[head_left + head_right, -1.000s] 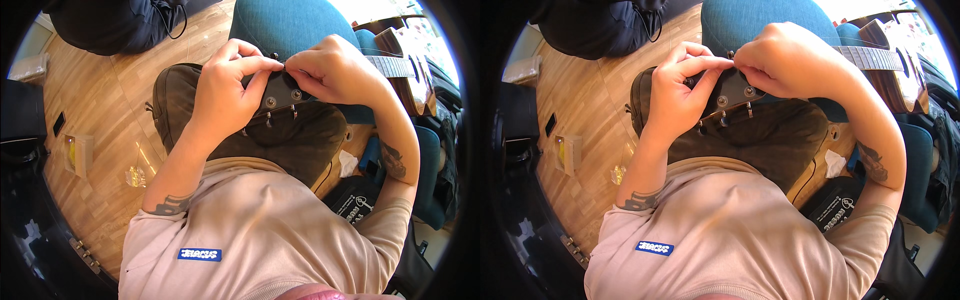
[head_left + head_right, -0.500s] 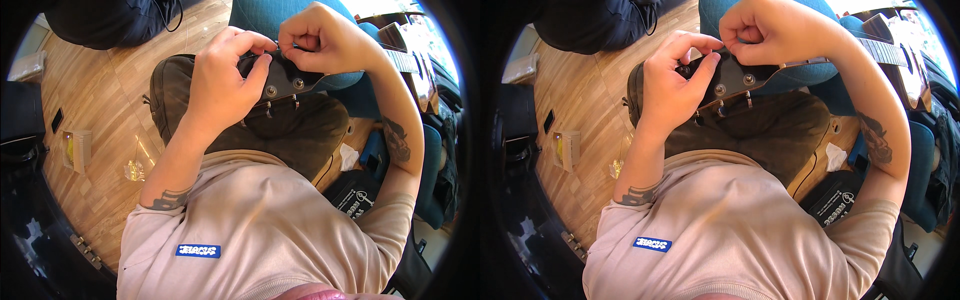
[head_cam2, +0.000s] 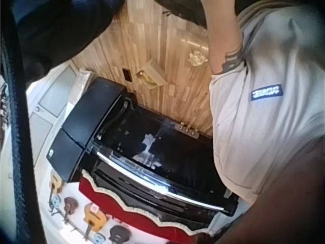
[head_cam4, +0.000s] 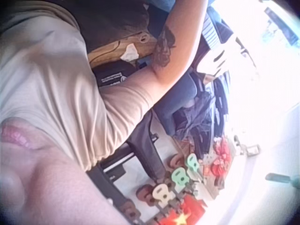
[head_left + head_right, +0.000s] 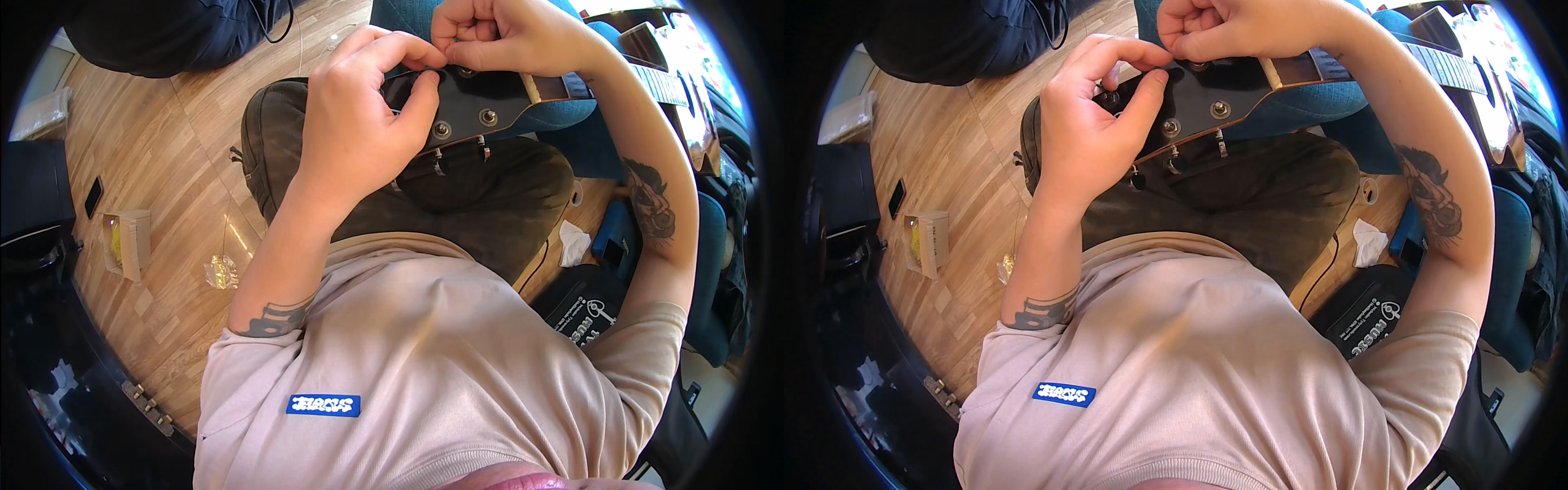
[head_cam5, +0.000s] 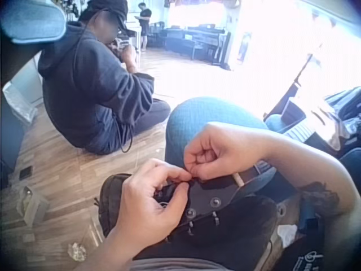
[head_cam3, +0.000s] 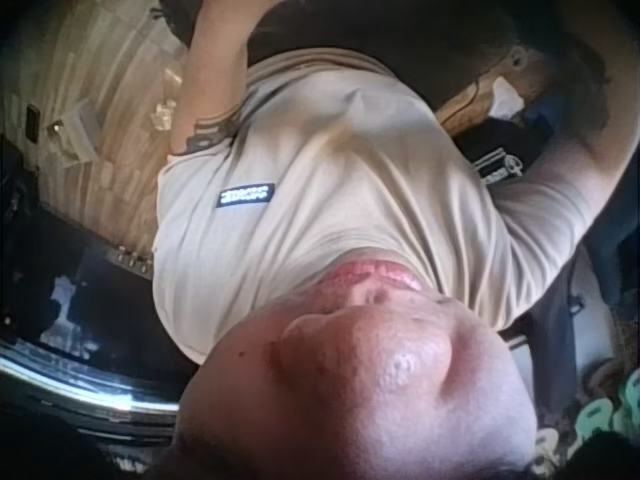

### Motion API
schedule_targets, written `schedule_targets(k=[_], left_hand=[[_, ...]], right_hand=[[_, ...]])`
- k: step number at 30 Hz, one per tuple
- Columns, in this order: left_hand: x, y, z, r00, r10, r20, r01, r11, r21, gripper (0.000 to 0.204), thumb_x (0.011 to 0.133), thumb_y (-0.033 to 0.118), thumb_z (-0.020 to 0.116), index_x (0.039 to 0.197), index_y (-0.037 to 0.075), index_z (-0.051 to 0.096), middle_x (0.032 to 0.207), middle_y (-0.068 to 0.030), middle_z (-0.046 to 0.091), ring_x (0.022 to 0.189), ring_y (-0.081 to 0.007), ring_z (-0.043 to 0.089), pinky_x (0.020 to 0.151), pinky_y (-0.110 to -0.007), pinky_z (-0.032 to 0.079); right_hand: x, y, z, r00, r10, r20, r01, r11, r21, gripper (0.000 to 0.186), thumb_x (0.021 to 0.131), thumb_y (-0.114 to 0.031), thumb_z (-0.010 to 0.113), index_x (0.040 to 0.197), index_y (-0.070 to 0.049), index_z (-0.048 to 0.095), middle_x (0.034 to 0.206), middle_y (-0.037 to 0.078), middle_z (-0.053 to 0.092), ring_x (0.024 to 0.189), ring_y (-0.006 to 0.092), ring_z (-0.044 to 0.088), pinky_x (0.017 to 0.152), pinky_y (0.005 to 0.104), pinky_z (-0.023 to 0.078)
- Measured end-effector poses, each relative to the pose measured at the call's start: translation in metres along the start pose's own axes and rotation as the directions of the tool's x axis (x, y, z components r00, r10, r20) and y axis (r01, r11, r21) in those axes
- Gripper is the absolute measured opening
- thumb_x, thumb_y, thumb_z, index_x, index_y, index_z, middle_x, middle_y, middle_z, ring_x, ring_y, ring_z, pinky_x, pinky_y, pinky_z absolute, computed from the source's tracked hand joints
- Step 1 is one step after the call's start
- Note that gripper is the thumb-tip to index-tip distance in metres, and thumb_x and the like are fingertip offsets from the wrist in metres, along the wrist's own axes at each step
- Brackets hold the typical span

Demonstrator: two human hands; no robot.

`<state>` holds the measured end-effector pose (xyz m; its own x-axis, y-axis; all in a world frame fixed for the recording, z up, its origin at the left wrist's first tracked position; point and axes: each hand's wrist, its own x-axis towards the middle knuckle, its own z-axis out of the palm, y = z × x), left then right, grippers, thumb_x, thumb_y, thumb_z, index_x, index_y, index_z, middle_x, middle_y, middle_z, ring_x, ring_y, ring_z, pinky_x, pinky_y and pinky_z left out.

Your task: The person is sitting on the floor in a music store, replacing a string on an acoustic guitar. They thread a new string through the bridge, pull it taut, and secure it at the tuning peg on the headstock.

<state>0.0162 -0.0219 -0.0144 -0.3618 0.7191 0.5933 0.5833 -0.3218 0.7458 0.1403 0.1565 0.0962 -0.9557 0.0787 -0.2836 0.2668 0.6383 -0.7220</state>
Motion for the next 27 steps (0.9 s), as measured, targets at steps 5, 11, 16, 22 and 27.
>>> schedule_targets(k=[5,11,16,22,27], left_hand=[[0.0,0.001,-0.001,1.0,-0.001,-0.003,0.001,1.0,0.003,0.015,0.084,0.006,0.077,0.099,0.008,0.079,0.088,0.0006,0.07,0.073,-0.0117,0.045,0.067,-0.026,0.04],[0.001,-0.002,-0.001,0.999,0.039,-0.013,-0.039,0.999,-0.013,0.014,0.086,0.006,0.077,0.098,0.01,0.08,0.089,0.0005,0.071,0.075,-0.0106,0.05,0.067,-0.026,0.041],[0.0,0.001,-0.003,1.0,0.02,-0.003,-0.02,1.0,-0.004,0.015,0.086,0.005,0.076,0.099,0.01,0.081,0.09,0.0002,0.07,0.075,-0.0097,0.051,0.067,-0.026,0.041],[0.001,0.002,-0.002,1.0,0.026,0.006,-0.026,1.0,-0.007,0.018,0.088,0.005,0.075,0.104,0.011,0.082,0.091,-0.0001,0.068,0.075,-0.0097,0.053,0.065,-0.025,0.041],[-0.002,0.001,0.001,0.997,0.046,0.067,-0.045,0.999,-0.016,0.026,0.092,0.003,0.072,0.114,0.013,0.084,0.093,-0.0019,0.067,0.081,-0.0116,0.063,0.071,-0.026,0.049]], right_hand=[[-0.006,0.002,0.0,0.993,0.091,-0.07,-0.094,0.995,-0.036,0.013,0.097,-0.011,0.069,0.096,0.001,0.074,0.07,-0.005,0.063,0.061,0.0002,0.05,0.054,0.0214,0.04],[-0.031,-0.001,0.004,0.985,0.035,-0.168,-0.052,0.994,-0.097,0.011,0.095,-0.008,0.069,0.096,0.002,0.074,0.07,-0.003,0.063,0.06,0.0008,0.05,0.052,0.0233,0.039],[-0.042,0.007,0.006,0.938,-0.308,-0.157,0.258,0.926,-0.275,0.008,0.092,-0.005,0.071,0.093,0.003,0.074,0.068,0.001,0.063,0.057,0.0051,0.051,0.051,0.0261,0.04],[-0.042,0.003,0.009,0.963,-0.162,-0.213,0.102,0.957,-0.27,0.006,0.091,-0.003,0.072,0.092,0.002,0.075,0.067,0.005,0.064,0.054,0.01,0.054,0.051,0.0274,0.042],[-0.04,0.009,0.016,0.916,-0.367,-0.16,0.272,0.863,-0.425,0.002,0.088,0.001,0.069,0.089,0.001,0.07,0.069,0.004,0.056,0.057,0.0127,0.045,0.053,0.0289,0.035]])
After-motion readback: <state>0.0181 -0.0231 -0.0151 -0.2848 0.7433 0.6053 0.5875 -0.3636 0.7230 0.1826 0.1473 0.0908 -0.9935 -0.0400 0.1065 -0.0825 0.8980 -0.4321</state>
